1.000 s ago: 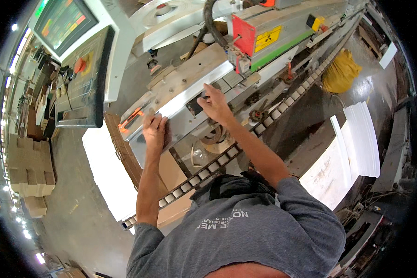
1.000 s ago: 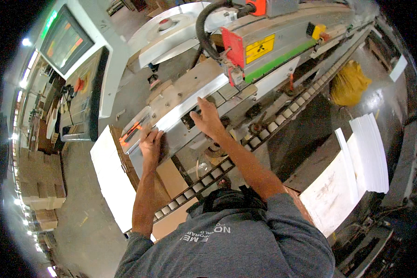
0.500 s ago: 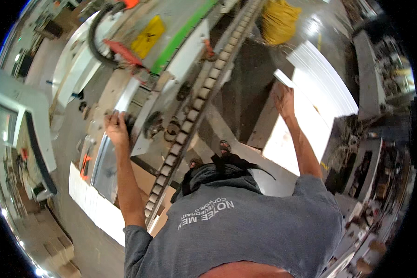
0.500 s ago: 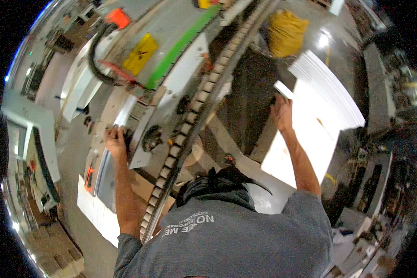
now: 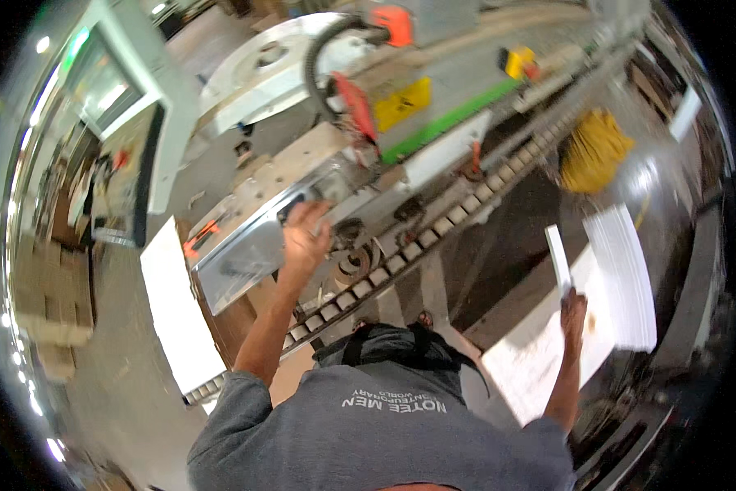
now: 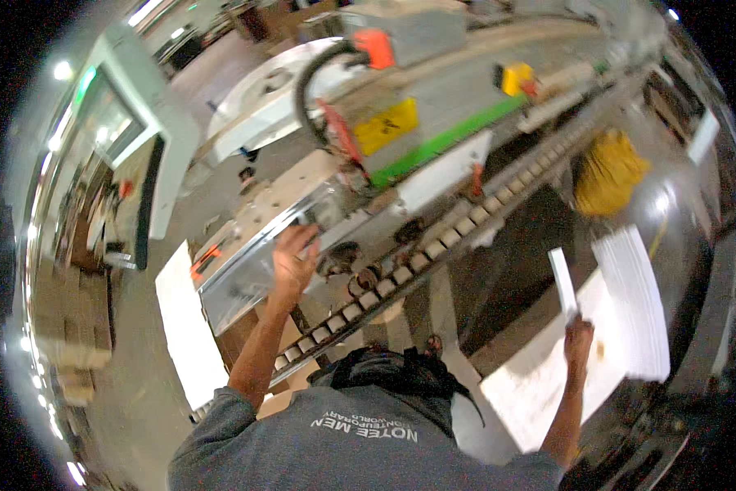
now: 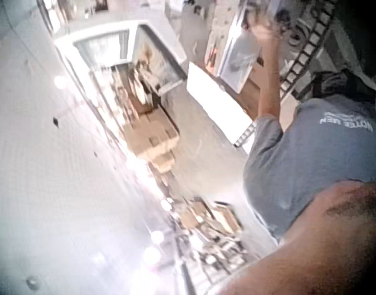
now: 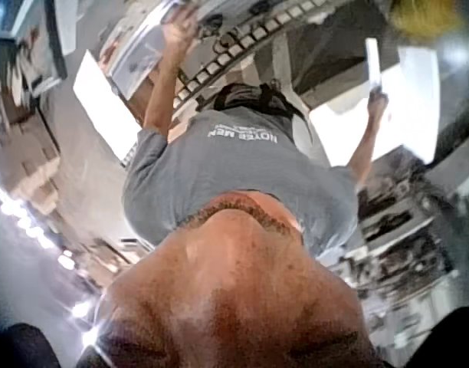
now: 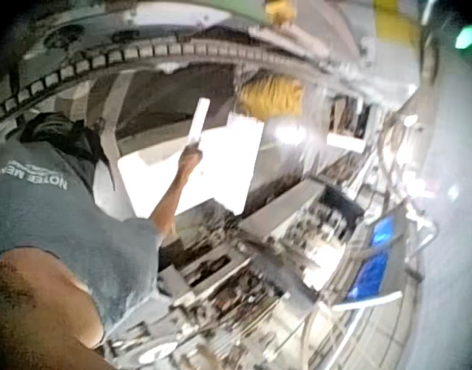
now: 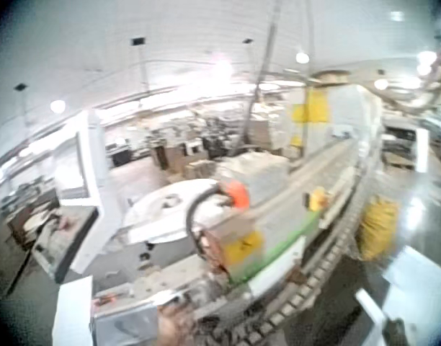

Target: The person feeds white boards one by one into an edge-banding or trimming machine, picking them up from a stack and placing them onto the machine's guide rail.

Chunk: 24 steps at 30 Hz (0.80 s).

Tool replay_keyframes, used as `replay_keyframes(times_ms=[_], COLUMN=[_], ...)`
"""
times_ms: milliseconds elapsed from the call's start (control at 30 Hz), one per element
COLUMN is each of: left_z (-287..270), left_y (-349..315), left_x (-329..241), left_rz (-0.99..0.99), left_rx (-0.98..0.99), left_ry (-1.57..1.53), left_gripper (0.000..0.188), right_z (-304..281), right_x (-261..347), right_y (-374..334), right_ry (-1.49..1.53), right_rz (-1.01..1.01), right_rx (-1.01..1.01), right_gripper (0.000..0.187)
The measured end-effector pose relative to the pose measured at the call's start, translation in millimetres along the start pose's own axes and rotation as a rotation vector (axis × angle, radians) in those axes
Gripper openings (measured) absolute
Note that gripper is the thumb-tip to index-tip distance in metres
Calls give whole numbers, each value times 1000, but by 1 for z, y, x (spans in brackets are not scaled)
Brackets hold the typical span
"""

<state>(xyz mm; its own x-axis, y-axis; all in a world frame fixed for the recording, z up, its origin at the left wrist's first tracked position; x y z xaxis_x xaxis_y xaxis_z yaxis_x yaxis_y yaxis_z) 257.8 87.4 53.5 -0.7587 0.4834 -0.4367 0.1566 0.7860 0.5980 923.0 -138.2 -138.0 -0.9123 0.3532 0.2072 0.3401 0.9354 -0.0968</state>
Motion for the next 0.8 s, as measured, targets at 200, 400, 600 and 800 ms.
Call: replay_keyframes(times_ms=[200,400,600,800], left_z=[-59,-103,-171,-223], left_y=[6,0,-62,-121], left_x=[-77,-89,11,108], left_rz=[228,415,184,-256], left_rx=[91,345,427,204], left_ry=[-79,-48,51,127], left_gripper=[42,54,53,47], right_z=[-100,-145,-130,-82], right_x=[251,469,601,684], right_y=[-37,-60,-69,-76], right_ry=[265,502,439,951], right_rz=[-492,-1000,-1260,-1037], right_rx=[-168,75,12,3], right_gripper=[48,53,53,40])
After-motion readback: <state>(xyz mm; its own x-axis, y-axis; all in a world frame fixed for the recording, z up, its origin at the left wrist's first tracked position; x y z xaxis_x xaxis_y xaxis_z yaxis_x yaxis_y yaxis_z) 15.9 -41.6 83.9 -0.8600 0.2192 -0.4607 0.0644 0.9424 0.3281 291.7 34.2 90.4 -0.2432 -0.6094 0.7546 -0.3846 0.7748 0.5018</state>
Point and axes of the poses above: each hand's wrist, its own y-axis towards the middle knuckle, its own z-axis out of the palm, x = y × z, the point moved 4 cm from there along y, towards the middle knuckle, and after that the axes turned 1 degree about -y, right-handed, at the moved point
